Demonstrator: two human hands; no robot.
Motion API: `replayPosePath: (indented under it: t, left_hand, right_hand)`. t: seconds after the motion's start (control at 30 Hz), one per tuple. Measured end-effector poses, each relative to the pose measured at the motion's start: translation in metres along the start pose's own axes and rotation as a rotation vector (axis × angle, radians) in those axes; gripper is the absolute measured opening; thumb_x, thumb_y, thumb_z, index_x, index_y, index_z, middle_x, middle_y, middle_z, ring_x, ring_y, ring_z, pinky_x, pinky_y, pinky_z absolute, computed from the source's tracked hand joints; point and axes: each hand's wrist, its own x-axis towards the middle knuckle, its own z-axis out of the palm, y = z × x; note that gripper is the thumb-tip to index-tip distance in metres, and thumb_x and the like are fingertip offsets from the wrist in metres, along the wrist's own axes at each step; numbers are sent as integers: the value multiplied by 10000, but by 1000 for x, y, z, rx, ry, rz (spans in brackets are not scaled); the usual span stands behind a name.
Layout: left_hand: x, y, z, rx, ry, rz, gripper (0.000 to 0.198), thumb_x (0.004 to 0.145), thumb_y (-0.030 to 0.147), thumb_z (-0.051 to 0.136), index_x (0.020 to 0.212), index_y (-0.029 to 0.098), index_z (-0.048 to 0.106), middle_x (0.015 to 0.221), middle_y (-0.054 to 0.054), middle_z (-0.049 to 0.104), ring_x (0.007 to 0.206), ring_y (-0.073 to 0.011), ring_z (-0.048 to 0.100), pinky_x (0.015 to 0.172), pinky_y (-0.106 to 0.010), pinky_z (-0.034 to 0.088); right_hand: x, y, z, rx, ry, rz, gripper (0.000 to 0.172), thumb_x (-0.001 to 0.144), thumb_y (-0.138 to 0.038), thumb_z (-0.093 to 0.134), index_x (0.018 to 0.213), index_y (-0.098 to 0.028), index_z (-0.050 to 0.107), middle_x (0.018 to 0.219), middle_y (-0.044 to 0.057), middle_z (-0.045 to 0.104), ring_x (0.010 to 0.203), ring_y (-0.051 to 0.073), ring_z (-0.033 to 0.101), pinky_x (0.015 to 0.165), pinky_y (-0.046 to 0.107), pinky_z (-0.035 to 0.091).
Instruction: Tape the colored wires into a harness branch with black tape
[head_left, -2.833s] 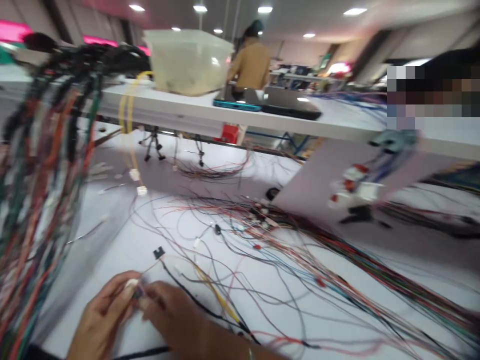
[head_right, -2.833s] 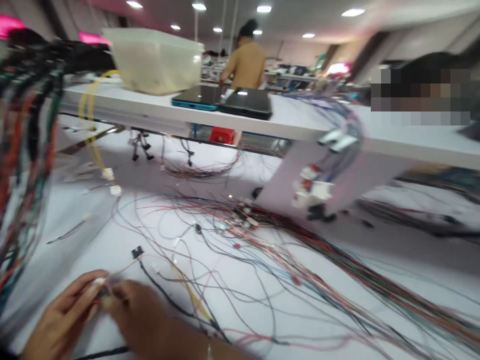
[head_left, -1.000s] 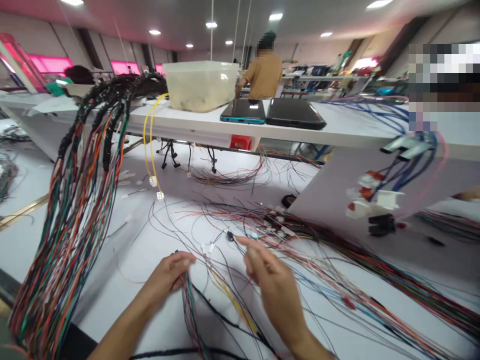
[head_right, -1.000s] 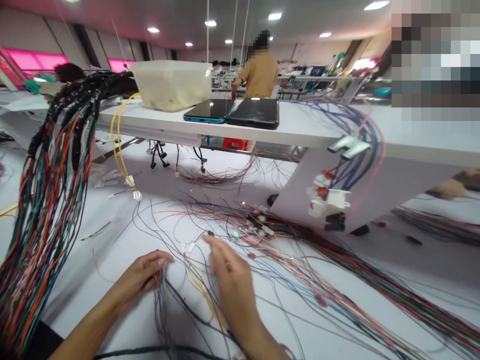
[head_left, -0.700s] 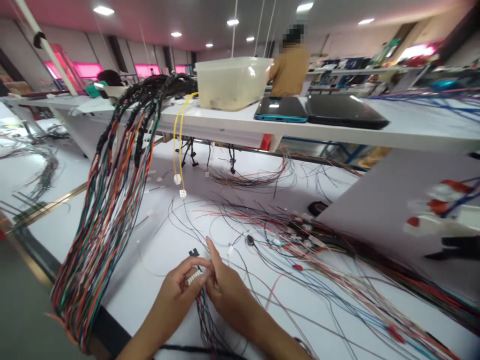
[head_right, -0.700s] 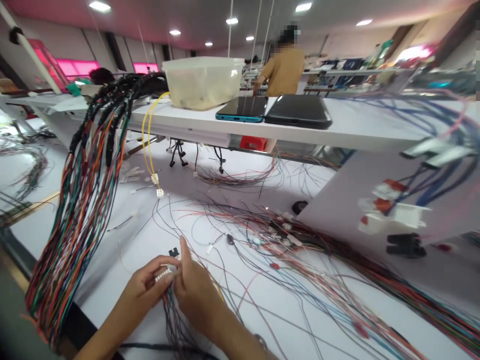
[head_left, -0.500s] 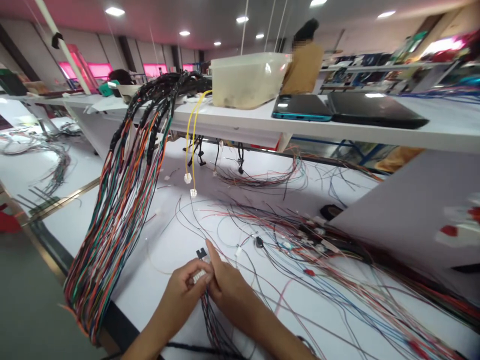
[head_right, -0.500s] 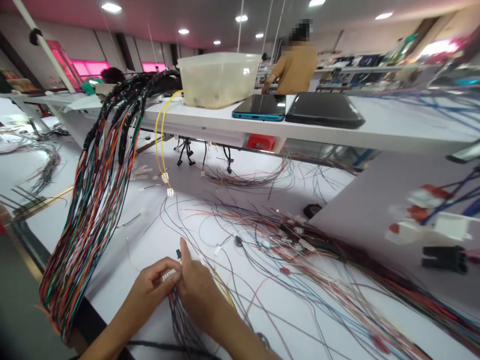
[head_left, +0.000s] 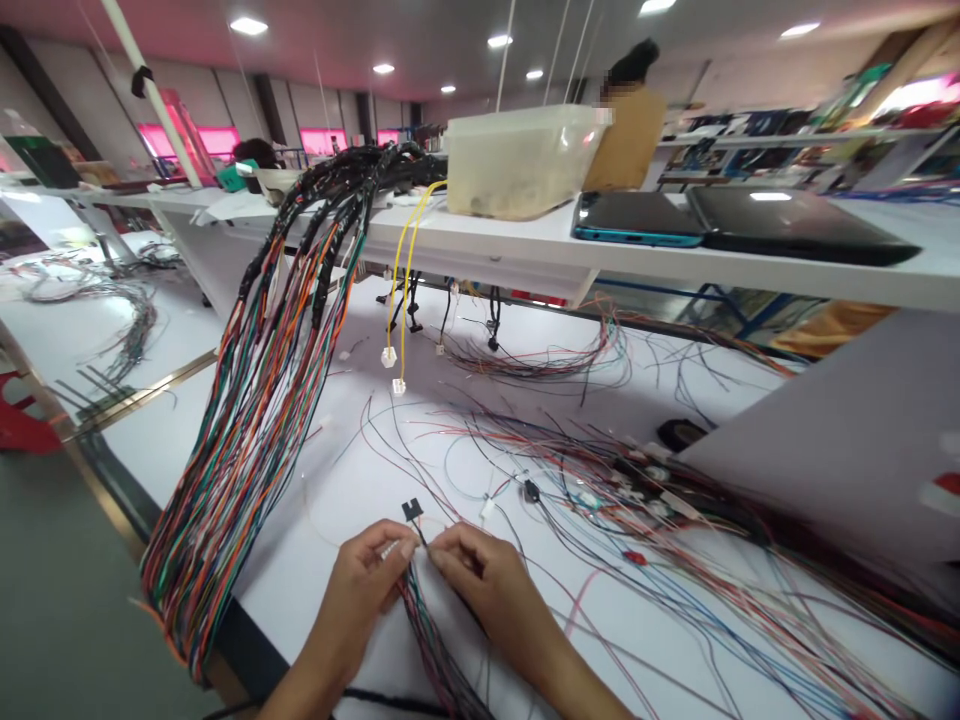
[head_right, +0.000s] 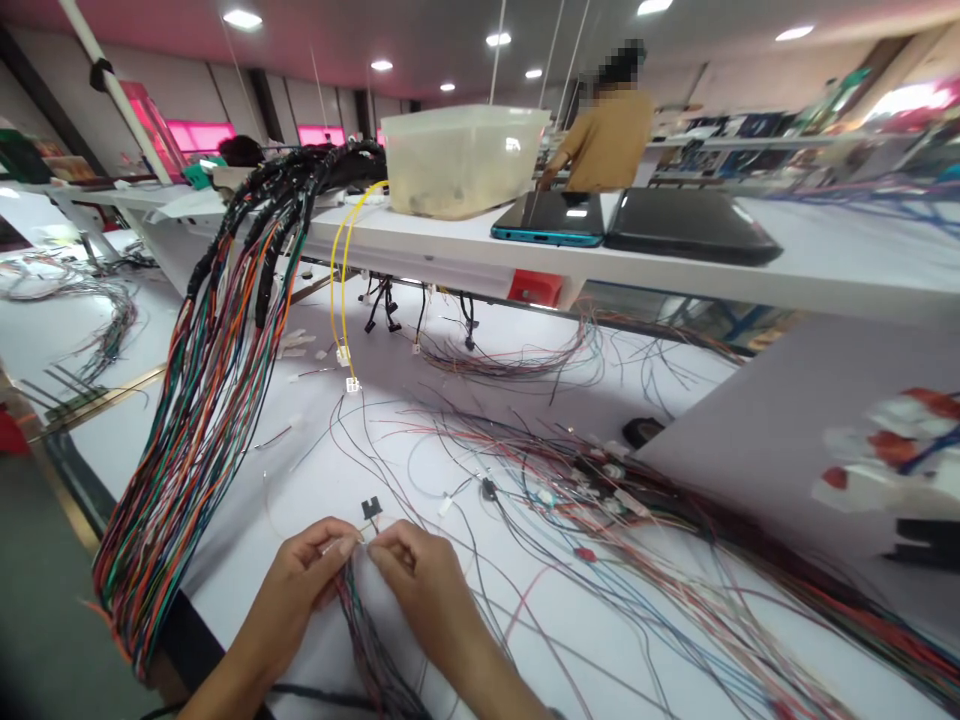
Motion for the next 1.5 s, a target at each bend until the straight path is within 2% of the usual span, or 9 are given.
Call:
replayPosePath:
  t: [0.13, 0.3, 0.43, 0.57, 0.77, 1.03, 1.27, 1.37, 1.5]
  left_hand:
    - [1, -3, 3, -93, -20, -25, 303, 735, 445, 686, 783, 150, 635, 503, 72, 352, 432, -48, 222, 410, -202, 146]
    - [2, -4, 6, -270, -37, -132, 376, 723, 452, 700, 909, 130, 647, 573, 41, 451, 442, -42, 255, 418, -199, 151]
    - [3, -2, 8, -320, -18, -195, 399, 656, 461, 748, 841, 121, 649, 594, 31, 478, 436, -37, 287, 417, -200, 156]
    - [5, -1, 9, -283, -18, -226, 427, 603, 478, 770, 788, 118, 635, 533, 47, 458, 386, -27, 265, 391, -203, 93]
    - [6, -4, 9, -195, -11, -240, 412, 619, 506, 737, 715, 134, 590, 423, 82, 394, 319, -8, 191, 366, -198, 46]
    - [9, -10, 7, -109, -17, -167, 379, 683, 499, 684, 655, 139, 569, 400, 69, 414, 303, -14, 205, 349, -200, 65]
    - [6, -11, 12, -149, 8, -204, 352, 663, 469, 702, 683, 150, 554, 401, 84, 390, 308, -14, 206, 358, -191, 58]
    - [2, -11, 14, -161, 49, -200, 353, 655, 462, 710, 670, 151, 546, 408, 83, 395, 310, -11, 208, 358, -186, 68]
    - [0, -11, 14, -193, 42, -194, 362, 684, 480, 687, 660, 148, 545, 391, 79, 395, 305, -14, 205, 353, -184, 77]
  right_hand:
    - [-3, 0, 3, 95, 80, 11, 202, 818, -306, 541, 702, -152, 602, 530, -46, 449, 493, 92, 383, 459, 194, 321]
    - [-11, 0, 14, 132, 138, -1, 198, 816, -304, 526, 664, -179, 511, 533, -43, 474, 472, 92, 410, 451, 191, 334]
    - [-17, 4, 19, -172, 142, -157, 180, 818, -212, 479, 639, -194, 483, 534, -38, 490, 470, 99, 437, 465, 198, 316]
    - [-18, 10, 23, -476, 171, -317, 183, 815, -114, 403, 664, -201, 459, 545, -33, 507, 460, 107, 460, 484, 213, 300]
    - [-14, 9, 24, -701, 192, -460, 208, 832, -81, 377, 684, -208, 447, 564, -12, 554, 479, 133, 520, 492, 247, 284]
    - [-15, 8, 25, -884, 59, -430, 173, 806, -33, 451, 806, -202, 484, 655, 10, 580, 599, 178, 568, 542, 274, 351]
    - [-16, 14, 37, -902, 87, -458, 197, 802, -33, 442, 910, -185, 504, 730, 39, 596, 632, 201, 568, 561, 299, 403]
    - [-13, 14, 34, -796, 135, -511, 175, 818, -36, 412, 830, -193, 488, 689, 19, 595, 584, 181, 563, 539, 282, 392]
    - [-14, 16, 31, -634, 263, -500, 222, 940, -158, 347, 751, -203, 456, 615, -12, 573, 518, 140, 552, 491, 244, 356]
